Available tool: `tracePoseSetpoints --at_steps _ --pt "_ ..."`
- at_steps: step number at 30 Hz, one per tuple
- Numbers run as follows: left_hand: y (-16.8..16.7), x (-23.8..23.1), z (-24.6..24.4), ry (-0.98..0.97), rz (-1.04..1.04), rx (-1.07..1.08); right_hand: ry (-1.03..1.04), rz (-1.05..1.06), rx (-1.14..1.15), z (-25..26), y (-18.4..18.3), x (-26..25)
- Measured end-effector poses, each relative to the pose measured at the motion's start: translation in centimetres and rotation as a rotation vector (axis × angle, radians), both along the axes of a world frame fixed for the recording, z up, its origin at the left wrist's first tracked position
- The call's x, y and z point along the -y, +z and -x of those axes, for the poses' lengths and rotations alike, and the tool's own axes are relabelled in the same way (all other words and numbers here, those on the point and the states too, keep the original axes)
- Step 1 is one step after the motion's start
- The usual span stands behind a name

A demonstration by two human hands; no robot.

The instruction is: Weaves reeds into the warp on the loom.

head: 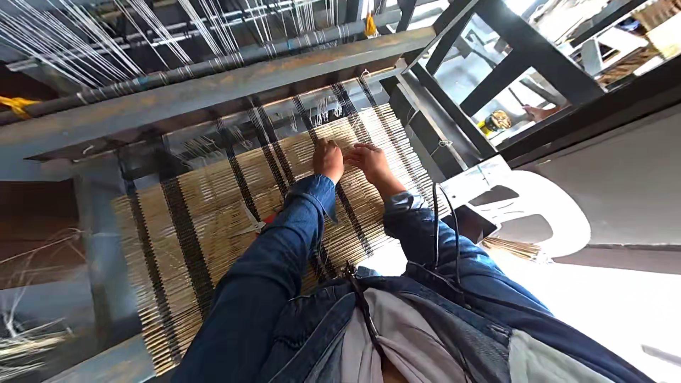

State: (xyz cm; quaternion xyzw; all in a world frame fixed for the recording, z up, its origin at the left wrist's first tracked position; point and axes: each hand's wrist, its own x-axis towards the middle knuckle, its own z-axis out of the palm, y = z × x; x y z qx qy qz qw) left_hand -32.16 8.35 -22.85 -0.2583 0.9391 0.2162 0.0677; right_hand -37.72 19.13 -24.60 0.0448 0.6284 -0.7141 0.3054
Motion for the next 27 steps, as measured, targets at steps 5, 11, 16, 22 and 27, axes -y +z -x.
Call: tracePoseSetpoints --at_steps 5,11,16,22,27 --pt "-0.7 -0.2 -1.3 0.028 0.023 -0.005 -0.038 0.133 -0.019 -0.3 -1.7 -0.7" --pt "-0.3 -0.9 -1.3 -0.02 0.089 0.092 0.042 0.212 -0.217 -0.4 -4.2 -1.4" --pt "-0.2 -1.3 -1.0 -0.1 0.122 0.119 0.111 0.175 -0.364 -0.9 -4.8 -1.5" --pt "-0.9 -0.5 -1.1 -0.091 0.143 0.061 0.152 0.149 -0.395 -0.7 -4.8 -1.8" --pt "-0.8 0.1 -1.3 -0.027 0.178 0.043 0.16 0.121 -0.401 -0.6 -4.7 -1.9"
